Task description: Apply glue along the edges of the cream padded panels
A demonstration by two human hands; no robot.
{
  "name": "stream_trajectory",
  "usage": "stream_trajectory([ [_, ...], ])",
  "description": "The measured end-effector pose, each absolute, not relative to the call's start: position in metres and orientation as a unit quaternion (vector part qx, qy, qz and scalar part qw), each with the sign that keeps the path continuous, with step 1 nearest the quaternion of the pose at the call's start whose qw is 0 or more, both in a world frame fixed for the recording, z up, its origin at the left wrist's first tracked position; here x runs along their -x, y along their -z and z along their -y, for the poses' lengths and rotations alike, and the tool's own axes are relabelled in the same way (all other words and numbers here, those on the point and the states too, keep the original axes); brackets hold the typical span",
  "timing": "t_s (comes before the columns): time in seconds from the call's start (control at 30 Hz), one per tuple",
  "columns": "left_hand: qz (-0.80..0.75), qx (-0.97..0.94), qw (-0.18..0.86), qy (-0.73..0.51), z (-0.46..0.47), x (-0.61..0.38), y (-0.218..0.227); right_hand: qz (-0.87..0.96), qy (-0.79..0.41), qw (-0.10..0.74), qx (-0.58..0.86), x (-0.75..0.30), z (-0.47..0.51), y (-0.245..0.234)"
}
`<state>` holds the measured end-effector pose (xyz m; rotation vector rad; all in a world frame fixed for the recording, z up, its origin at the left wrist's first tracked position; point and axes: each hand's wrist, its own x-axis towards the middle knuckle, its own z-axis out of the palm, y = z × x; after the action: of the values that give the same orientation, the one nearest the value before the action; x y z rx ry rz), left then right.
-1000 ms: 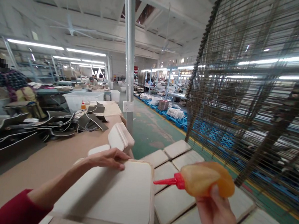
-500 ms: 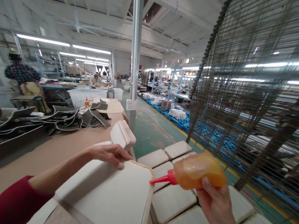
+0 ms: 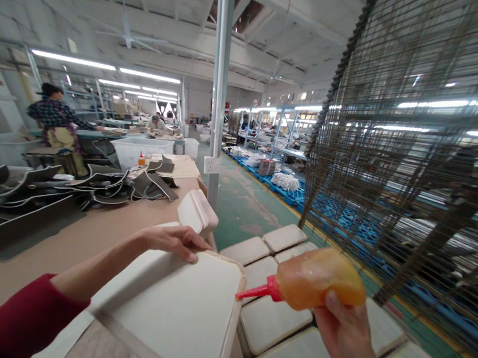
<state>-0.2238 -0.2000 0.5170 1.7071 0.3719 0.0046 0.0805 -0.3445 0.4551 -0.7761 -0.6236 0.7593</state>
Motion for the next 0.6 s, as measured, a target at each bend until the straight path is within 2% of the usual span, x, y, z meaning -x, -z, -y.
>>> stream_trajectory([
  [0.6,-0.166,-0.740,0.651,-0.018,0.196,0.228,-0.512,0.253,-0.364,0.800,0.404,-0.067,0.357,-0.463],
])
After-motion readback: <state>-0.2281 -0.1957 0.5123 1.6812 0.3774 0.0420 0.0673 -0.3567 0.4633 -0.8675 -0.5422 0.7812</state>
